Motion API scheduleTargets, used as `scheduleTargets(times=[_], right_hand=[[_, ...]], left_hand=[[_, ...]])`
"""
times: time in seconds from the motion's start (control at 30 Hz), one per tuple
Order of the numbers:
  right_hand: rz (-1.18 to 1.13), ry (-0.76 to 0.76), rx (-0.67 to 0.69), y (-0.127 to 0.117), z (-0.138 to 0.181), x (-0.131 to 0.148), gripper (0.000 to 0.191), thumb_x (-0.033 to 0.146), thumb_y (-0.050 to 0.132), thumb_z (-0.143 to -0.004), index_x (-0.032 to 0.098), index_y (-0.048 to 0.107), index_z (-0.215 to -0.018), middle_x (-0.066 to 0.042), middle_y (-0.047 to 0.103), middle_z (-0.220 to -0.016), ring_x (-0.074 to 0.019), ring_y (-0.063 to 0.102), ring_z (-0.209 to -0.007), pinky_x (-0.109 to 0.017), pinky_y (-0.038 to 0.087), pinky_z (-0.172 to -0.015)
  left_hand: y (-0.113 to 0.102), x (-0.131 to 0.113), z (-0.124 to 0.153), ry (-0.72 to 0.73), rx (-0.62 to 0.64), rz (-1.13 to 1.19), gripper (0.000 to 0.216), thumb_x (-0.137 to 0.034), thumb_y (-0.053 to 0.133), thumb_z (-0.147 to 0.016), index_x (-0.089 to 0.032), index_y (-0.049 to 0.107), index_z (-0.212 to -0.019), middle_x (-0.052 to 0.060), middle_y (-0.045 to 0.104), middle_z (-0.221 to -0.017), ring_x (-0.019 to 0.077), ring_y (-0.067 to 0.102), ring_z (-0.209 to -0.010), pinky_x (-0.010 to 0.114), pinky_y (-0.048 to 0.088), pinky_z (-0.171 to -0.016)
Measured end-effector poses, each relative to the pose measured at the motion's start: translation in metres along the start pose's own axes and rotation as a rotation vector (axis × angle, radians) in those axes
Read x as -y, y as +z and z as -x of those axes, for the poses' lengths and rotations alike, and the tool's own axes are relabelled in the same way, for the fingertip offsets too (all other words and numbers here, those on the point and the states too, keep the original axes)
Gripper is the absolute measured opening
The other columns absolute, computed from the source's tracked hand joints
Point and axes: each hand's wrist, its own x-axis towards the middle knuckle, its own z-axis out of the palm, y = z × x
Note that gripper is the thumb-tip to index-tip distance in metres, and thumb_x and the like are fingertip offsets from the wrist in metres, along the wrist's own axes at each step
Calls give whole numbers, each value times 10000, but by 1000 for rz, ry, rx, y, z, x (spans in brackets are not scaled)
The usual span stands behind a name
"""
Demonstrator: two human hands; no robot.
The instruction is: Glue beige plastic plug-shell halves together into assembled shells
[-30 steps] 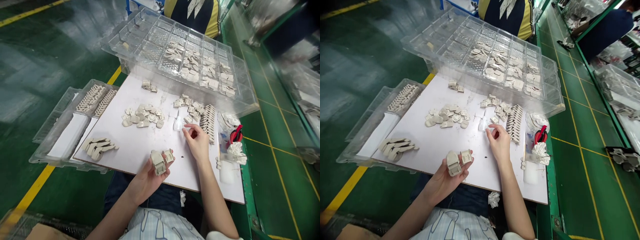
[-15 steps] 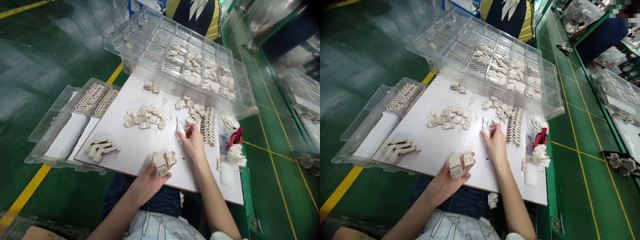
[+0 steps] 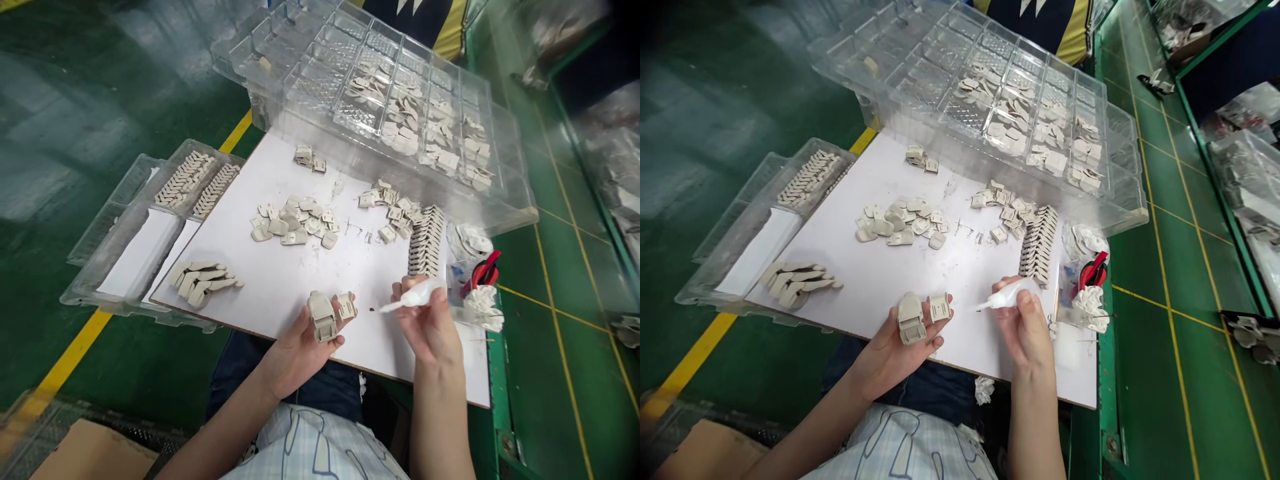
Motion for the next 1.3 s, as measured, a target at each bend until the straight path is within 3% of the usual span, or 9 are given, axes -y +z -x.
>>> scheduleTargets(times=[0.1,0.23,0.37,0.67,0.87,1.3], right_hand=[[-38,-99,-67,16,-5,0,511,676,804,-691,195,637,-736,55,439,-608,-74,341,-507,-208,310,-435],[81,-398,-217,36,-3,-1,450,549,751,-808,195,534,-634,50,406,-607,-94,363,-552,-244,314,-510],[220,-540,-238,42,-1,-3,410,494,706,-848,209,501,-635,39,397,-629,-126,415,-608,-275,334,-563],[371,-475,-213,39,4,-15,442,519,629,-907,223,466,-623,47,352,-594,-118,332,-543,-293,274,-526],[354,-474,-197,39,5,-15,463,495,625,-931,220,432,-612,52,331,-589,-105,308,-525,-296,242,-509],[408,-399,-169,41,9,-17,499,533,607,-938,224,402,-604,55,324,-571,-105,300,-522,-295,239,-508]], left_hand=[[0,0,0,-5,0,-22,329,-513,814,-778,-265,816,-993,80,711,-1313,306,392,-1467,290,391,-880],[1,-2,-1,-20,-18,13,313,-493,832,-764,-267,811,-980,63,737,-1245,312,436,-1435,294,389,-863],[2,-1,-2,-14,10,34,260,-483,806,-797,-283,811,-964,45,750,-1196,295,481,-1393,296,377,-856],[-3,-1,-3,-31,44,-18,336,-547,756,-823,-278,816,-1016,62,709,-1313,309,423,-1441,293,367,-897],[0,-2,-3,-41,28,-75,368,-581,763,-800,-272,826,-991,55,654,-1415,321,368,-1483,286,376,-898],[5,-3,-3,-35,-13,-85,389,-585,799,-756,-245,832,-943,80,651,-1408,329,361,-1473,289,392,-874]])
